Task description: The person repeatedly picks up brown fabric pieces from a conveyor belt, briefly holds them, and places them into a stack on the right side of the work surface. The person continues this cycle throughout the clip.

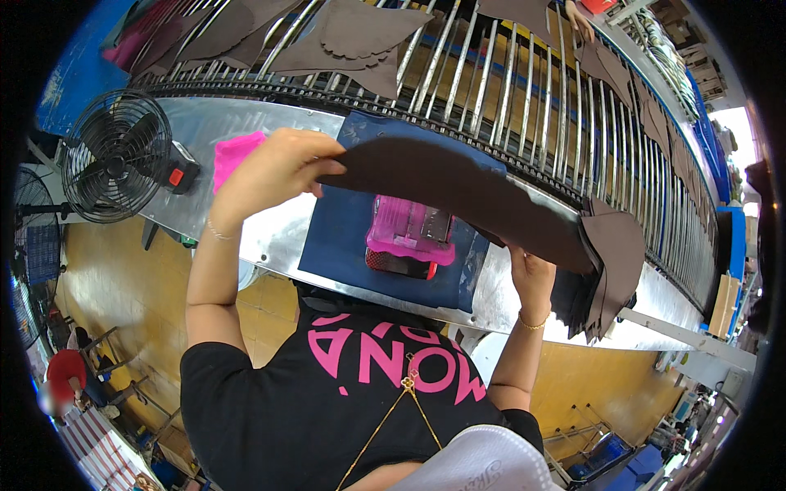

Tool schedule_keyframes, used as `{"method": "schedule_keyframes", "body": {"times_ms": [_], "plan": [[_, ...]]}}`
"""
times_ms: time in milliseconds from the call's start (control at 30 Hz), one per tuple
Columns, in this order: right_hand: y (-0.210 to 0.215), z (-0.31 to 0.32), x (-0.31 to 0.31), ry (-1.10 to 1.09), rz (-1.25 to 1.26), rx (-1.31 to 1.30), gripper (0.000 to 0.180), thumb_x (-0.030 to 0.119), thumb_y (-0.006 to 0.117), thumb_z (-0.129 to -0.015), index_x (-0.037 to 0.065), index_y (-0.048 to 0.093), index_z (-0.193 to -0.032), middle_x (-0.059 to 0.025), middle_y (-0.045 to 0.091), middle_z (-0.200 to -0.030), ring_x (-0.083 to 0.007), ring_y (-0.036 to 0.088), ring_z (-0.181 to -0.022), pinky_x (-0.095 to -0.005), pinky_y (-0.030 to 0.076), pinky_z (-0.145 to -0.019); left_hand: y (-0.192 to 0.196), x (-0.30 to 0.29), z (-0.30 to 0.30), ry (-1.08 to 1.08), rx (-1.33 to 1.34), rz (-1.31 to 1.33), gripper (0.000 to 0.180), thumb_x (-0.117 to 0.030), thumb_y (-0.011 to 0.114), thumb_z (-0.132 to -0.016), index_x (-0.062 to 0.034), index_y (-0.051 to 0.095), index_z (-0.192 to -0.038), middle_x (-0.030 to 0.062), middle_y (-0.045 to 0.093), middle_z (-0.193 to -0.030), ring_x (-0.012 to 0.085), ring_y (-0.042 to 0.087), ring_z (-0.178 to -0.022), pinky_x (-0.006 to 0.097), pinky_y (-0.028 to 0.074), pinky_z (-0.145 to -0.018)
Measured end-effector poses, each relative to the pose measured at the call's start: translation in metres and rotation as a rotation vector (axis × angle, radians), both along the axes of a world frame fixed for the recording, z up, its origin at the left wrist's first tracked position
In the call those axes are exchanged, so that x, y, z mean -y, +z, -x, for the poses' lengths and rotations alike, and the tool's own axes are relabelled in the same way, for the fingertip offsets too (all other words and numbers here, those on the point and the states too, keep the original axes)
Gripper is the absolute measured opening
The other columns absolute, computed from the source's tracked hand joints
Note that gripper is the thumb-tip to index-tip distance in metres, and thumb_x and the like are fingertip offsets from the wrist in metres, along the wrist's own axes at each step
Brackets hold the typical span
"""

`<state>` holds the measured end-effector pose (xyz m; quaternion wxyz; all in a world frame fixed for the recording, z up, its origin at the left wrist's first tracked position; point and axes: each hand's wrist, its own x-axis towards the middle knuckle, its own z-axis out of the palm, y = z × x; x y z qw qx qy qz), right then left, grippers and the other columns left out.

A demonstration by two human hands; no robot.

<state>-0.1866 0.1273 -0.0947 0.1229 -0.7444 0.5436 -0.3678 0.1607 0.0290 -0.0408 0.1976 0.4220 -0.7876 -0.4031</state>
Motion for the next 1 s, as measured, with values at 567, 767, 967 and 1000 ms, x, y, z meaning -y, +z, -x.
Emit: {"method": "schedule_keyframes", "body": {"times_ms": [567, 767, 967, 1000], "plan": [[0.074, 0.100, -0.119, -0.758, 0.279, 0.075, 0.022, 0.019, 0.057, -0.092, -0.001, 0.056, -0.081, 0.0023, 0.049, -0.069, -0.0048, 0.038, -0.062, -0.0179, 0.029, -0.053, 0.003, 0.008, 0.168, -0.602, -0.261, 0.414, 0.027, -0.026, 0.070, -0.077, -0.0031, 0.063, -0.088, 0.0086, 0.054, -0.090, 0.0193, 0.058, -0.069, 0.032, 0.047, -0.054], [0.087, 0.105, -0.096, -0.809, 0.263, 0.072, 0.026, 0.020, 0.055, -0.093, -0.004, 0.063, -0.095, -0.0030, 0.060, -0.080, -0.0078, 0.050, -0.073, -0.0224, 0.041, -0.066, 0.052, 0.042, 0.187, -0.357, -0.489, 0.193, 0.034, -0.026, 0.068, -0.082, -0.0027, 0.059, -0.106, 0.0073, 0.056, -0.060, 0.0108, 0.053, -0.049, 0.025, 0.042, -0.045], [0.056, 0.181, -0.087, -1.206, 0.038, -0.060, 0.046, 0.035, 0.054, -0.091, 0.001, 0.054, -0.121, -0.0170, 0.063, -0.101, -0.0266, 0.061, -0.089, -0.0356, 0.045, -0.084, -0.001, 0.118, 0.130, 0.217, -0.824, -0.052, 0.049, -0.017, 0.062, -0.087, 0.0070, 0.042, -0.124, 0.0073, 0.054, -0.056, 0.0104, 0.052, -0.045, 0.023, 0.040, -0.041], [0.034, 0.210, -0.098, -1.327, -0.102, -0.254, 0.050, 0.039, 0.054, -0.090, -0.001, 0.054, -0.120, -0.0193, 0.062, -0.103, -0.0300, 0.060, -0.091, -0.0379, 0.044, -0.086, -0.017, 0.134, 0.115, 0.349, -0.849, -0.063, 0.052, -0.016, 0.061, -0.087, 0.0092, 0.038, -0.127, 0.0069, 0.053, -0.057, 0.0108, 0.053, -0.047, 0.022, 0.040, -0.042]]}}
